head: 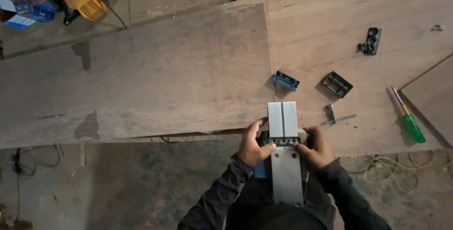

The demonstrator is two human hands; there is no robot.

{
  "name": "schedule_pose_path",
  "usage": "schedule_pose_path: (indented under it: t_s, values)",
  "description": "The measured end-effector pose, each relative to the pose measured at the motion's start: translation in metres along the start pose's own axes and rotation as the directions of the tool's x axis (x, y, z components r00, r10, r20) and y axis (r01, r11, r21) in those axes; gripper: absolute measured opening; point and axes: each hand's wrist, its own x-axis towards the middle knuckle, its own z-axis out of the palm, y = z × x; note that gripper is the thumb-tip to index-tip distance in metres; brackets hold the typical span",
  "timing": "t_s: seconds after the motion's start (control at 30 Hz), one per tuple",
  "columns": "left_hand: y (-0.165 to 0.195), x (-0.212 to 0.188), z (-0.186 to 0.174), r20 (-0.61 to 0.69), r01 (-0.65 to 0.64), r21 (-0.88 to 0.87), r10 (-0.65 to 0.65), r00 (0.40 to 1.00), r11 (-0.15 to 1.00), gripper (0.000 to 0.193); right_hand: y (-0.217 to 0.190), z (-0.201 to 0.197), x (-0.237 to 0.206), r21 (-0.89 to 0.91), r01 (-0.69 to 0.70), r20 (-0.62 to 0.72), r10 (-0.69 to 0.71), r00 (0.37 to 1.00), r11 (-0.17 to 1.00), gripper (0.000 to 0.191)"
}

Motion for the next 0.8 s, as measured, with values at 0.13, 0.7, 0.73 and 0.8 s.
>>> schedule_pose_path:
  t_s: [0.13,0.7,0.73,0.8]
  values:
    - [0.005,0.005,0.0,0.109,0.173,-0.096,-0.163,0.981,0.98,0.086,-0.008,0.006,0.001,0.118,-0.113,-0.008,0.115,0.993,0.987,0.059]
    - [0.029,0.016,0.009,0.105,0.229,0.022,-0.23,0.968,0.973,0.082,-0.016,0.002,-0.007,0.035,-0.03,-0.046,0.032,0.998,0.999,0.059]
    - [0.029,0.016,0.009,0.121,0.265,0.007,-0.264,0.957,0.964,0.083,-0.018,0.001,-0.007,0.131,-0.125,-0.006,0.127,0.992,0.983,0.059]
    - [0.026,0.017,0.009,0.16,0.295,-0.005,-0.29,0.944,0.956,0.086,-0.018,-0.001,-0.007,0.145,-0.132,0.01,0.132,0.991,0.981,0.059]
